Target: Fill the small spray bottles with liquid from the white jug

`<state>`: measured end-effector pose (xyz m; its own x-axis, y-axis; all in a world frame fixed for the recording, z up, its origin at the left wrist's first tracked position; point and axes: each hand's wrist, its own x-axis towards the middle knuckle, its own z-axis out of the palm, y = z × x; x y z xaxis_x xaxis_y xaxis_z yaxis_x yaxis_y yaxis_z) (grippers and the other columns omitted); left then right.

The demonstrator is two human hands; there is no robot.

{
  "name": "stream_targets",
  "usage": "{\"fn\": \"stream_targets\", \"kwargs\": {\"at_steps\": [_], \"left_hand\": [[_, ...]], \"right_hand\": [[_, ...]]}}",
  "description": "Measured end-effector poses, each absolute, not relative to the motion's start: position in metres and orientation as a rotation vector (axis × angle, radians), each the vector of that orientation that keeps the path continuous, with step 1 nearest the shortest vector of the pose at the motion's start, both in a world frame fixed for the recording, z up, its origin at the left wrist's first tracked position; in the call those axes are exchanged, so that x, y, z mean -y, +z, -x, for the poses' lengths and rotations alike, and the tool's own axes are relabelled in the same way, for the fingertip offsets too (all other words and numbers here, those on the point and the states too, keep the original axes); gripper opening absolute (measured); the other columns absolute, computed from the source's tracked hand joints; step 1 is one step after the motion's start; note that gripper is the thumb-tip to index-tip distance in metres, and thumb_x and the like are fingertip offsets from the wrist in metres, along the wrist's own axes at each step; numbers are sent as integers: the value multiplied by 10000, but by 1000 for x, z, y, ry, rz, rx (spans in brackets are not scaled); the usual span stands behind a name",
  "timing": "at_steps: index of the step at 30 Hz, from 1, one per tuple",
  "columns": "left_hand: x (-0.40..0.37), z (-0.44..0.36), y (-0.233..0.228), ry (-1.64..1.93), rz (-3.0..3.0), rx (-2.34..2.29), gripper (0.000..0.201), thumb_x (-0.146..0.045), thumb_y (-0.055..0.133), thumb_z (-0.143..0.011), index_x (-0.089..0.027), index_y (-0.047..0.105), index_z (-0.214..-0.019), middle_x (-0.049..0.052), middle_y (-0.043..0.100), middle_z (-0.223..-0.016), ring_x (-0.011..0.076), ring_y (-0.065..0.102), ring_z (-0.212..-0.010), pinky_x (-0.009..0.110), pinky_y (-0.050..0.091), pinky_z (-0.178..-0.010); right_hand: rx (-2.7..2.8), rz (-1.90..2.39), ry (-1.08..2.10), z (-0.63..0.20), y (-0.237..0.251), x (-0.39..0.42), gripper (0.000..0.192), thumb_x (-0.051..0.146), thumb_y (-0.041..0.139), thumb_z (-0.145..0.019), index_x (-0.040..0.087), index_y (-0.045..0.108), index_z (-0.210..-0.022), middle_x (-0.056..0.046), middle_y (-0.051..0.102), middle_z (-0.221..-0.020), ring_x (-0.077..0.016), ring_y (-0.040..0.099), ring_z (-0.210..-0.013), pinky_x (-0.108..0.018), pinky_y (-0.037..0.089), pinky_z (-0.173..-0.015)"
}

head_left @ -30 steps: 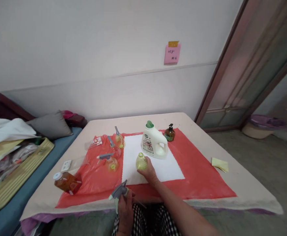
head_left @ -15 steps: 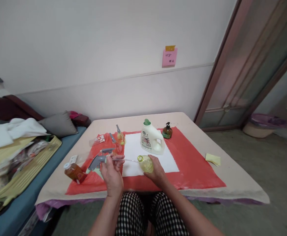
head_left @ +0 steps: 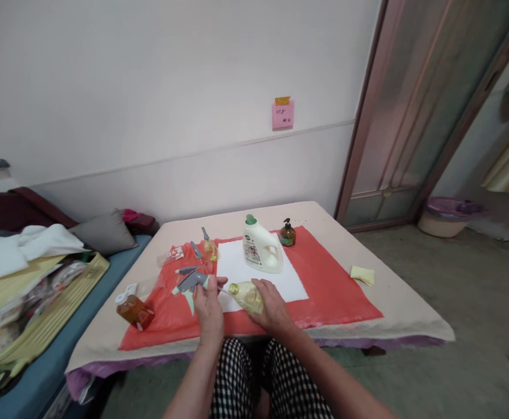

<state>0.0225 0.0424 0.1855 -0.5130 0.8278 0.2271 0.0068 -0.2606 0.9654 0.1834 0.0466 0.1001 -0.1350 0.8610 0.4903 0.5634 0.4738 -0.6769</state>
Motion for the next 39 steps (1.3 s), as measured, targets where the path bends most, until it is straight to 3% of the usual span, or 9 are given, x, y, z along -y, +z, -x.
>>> {"fn": "stream_targets", "kwargs": {"at_steps": [9,24,28,33,39], "left_hand": [[-45,-7,229,2139,-755,-1148,317,-492,548,-886,-177,556,-915,43,720,-762,180,709,-702,314,538,-679],[-41,-4,210,2127,-887,-1362,357,-518,564,-874,-164,616,-880,69,726,-847,175,679,-726,315,547,-697],[-37,-5,205,1965,-1077,-1422,383,-531,571,-868,-157,651,-871,85,728,-868,189,678,-773,336,546,-754],[-35,-22,188,1659,-1254,-1466,402,-539,630,-824,-173,711,-967,114,738,-1043,256,655,-1050,389,473,-960],[-37,-35,176,1494,-871,-1062,419,-531,673,-799,-174,643,-1016,119,753,-1027,257,688,-1020,414,494,-900]], "right_hand": [[1811,1313,414,-192,99,-40,772,147,691,-646,202,435,-1372,-137,538,-1238,-324,532,-1128,-516,483,-992],[1785,1315,345,-192,97,-35,756,170,651,-645,229,447,-1371,-126,553,-1228,-326,552,-1116,-504,509,-972],[1798,1318,348,-190,98,-36,755,172,659,-648,218,451,-1372,-127,553,-1229,-322,551,-1107,-492,508,-973],[1824,1276,339,-180,111,-31,746,167,656,-655,186,444,-1370,-144,553,-1244,-321,532,-1136,-491,489,-988],[1735,1254,259,-174,116,-26,739,256,695,-674,145,426,-1353,-169,603,-1192,-341,570,-1098,-504,492,-945]]}}
